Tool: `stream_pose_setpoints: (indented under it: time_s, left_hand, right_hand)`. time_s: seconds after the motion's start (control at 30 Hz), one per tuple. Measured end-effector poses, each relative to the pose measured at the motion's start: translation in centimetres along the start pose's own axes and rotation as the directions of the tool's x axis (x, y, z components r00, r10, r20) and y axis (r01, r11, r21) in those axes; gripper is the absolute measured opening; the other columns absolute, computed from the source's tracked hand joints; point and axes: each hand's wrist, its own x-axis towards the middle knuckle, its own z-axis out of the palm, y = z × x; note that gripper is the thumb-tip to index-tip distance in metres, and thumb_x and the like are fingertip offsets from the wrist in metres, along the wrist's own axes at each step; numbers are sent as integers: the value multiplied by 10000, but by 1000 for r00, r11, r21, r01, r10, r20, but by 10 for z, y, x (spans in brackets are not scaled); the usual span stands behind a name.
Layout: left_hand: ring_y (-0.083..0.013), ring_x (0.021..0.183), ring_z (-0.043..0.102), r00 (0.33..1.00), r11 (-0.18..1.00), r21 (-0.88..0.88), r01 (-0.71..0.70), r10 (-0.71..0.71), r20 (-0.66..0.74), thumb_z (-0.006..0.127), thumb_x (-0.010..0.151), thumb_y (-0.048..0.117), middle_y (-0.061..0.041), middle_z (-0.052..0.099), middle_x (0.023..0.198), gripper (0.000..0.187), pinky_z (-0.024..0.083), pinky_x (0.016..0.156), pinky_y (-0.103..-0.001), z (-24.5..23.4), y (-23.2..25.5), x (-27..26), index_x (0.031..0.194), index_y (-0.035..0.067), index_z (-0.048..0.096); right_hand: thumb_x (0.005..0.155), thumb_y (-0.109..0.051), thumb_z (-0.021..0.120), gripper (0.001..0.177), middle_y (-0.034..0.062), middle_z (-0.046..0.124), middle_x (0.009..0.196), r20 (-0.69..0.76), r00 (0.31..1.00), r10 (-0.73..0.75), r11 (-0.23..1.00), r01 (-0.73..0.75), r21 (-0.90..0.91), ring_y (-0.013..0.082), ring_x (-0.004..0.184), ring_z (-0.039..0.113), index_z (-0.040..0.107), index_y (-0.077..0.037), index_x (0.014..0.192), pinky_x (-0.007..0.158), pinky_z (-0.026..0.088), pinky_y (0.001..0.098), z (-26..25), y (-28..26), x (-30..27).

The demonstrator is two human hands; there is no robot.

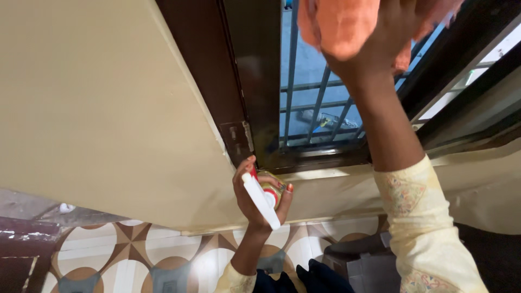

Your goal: The person cleans the metal window frame and sill using a spray bottle and an orange cloth. They repeatedly spray the frame and wipe it down, focusing on the vertical edges and the bottom sill area.

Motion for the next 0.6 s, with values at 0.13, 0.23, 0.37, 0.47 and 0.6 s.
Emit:
stream_pose_setpoints:
  time_s: [0.13, 0.23, 0.37, 0.47, 0.6]
  left_hand:
    - [-373, 1289, 559, 998, 999, 53, 10, -7, -56, 797, 864, 187, -158, 624, 1221, 795, 471, 1079, -459, 27, -32, -4, 1495, -57, 379]
    - [-327, 1159, 609, 990, 990, -112, 88, -99, -99, 799, 876, 218, -293, 540, 1447, 781, 558, 909, -386, 44, -46, -8, 1475, -84, 400]
    - [-353, 1167, 596, 989, 992, -102, 69, -82, -125, 788, 863, 204, -276, 532, 1467, 775, 536, 943, -424, 50, -50, -6, 1485, -67, 413]
    - [-348, 1200, 594, 993, 997, -79, 14, -23, -120, 771, 885, 201, -218, 556, 1457, 775, 501, 1047, -458, 49, -49, -2, 1519, -54, 404]
    - [-318, 1148, 624, 993, 989, -144, 29, -46, -113, 763, 914, 234, -247, 469, 1536, 753, 523, 1013, -424, 47, -49, -4, 1515, -40, 401]
  right_hand:
    - [1096, -368, 592, 410, 134, 451, 1435, -60, 996, -73, 990, 65, -126, 347, 1383, 283, 606, -68, 1375, 1079, 247, 645, -3, -8, -28]
    - [1099, -364, 593, 440, 139, 427, 1514, -71, 988, -135, 972, 118, -203, 363, 1475, 253, 591, -67, 1423, 1140, 234, 674, -1, -13, -61]
    - [1102, -360, 593, 485, 146, 395, 1619, -41, 974, -222, 962, 213, -169, 384, 1598, 213, 570, -66, 1487, 1222, 216, 714, 19, -19, -135]
    - [1078, -379, 606, 358, 94, 488, 1531, -59, 942, -329, 943, 325, -76, 357, 1568, 270, 648, -137, 1338, 1180, 227, 727, 38, -24, -202]
    - [1026, -420, 627, 322, -18, 592, 1503, 12, 910, -415, 908, 413, 69, 280, 1530, 356, 711, -189, 1234, 1189, 229, 663, 42, -24, -246]
